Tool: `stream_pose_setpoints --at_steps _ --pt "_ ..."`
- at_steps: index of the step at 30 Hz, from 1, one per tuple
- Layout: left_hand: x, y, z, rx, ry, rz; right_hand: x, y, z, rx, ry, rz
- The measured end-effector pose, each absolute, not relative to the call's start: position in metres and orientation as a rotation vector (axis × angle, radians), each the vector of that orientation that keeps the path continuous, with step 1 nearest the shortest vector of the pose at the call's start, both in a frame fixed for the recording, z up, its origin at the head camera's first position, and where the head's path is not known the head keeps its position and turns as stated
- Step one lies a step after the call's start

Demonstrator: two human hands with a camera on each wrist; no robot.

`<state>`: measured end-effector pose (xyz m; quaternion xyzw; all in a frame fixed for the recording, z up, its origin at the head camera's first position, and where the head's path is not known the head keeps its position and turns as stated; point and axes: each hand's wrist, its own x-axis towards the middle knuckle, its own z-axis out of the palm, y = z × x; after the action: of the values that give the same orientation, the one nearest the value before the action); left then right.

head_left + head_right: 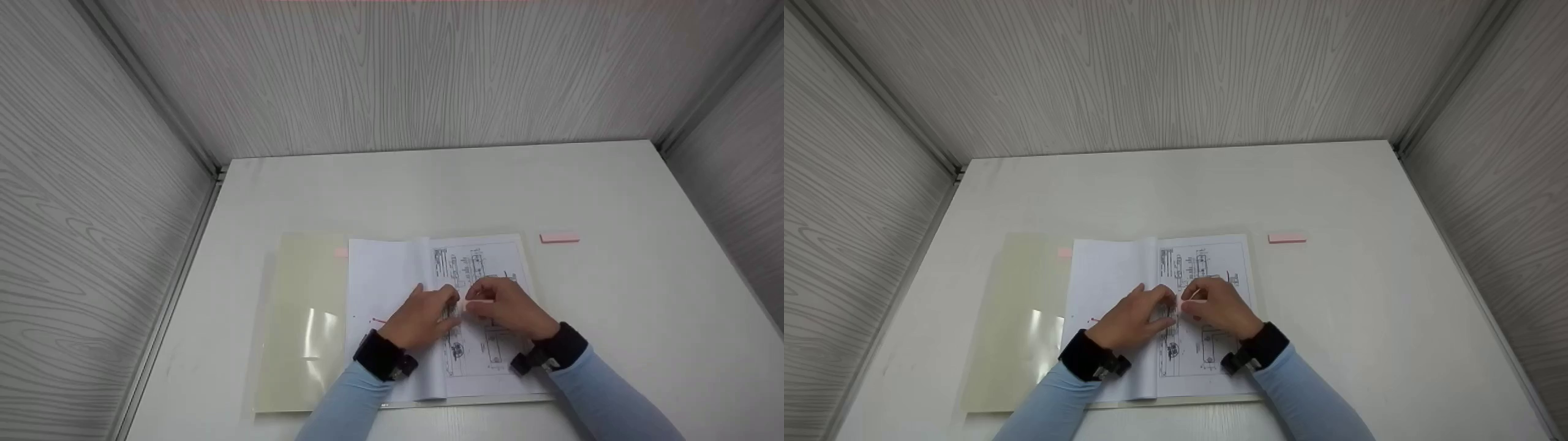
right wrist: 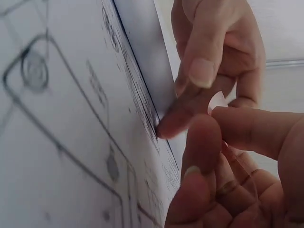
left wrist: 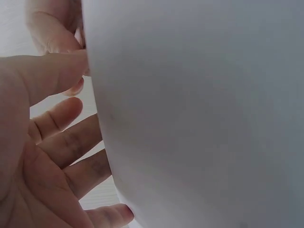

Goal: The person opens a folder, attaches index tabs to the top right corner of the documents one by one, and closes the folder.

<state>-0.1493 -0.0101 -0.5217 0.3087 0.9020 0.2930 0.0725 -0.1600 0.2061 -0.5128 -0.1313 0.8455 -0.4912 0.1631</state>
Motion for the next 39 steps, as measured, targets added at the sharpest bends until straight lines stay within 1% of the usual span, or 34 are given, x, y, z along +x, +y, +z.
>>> stream_pose_setpoints --at_steps 9,16,26,39 --pt "-0.148 -0.011 -0.520 0.862 2.687 0.726 -0.215 0.251 -0.489 -0.170 2.611 -1.287" --pt "-0.149 -0.011 -0.521 0.855 2.678 0.715 -0.248 0.264 -0.495 -0.006 2.606 -1.239" --pt "-0.149 -0.008 -0.520 0.850 2.687 0.724 -0.265 0.266 -0.513 0.069 2.643 -1.139" --pt "-0.147 -0.008 -0.518 0.844 2.687 0.730 -0.275 0.266 -0.517 0.093 2.659 -1.047"
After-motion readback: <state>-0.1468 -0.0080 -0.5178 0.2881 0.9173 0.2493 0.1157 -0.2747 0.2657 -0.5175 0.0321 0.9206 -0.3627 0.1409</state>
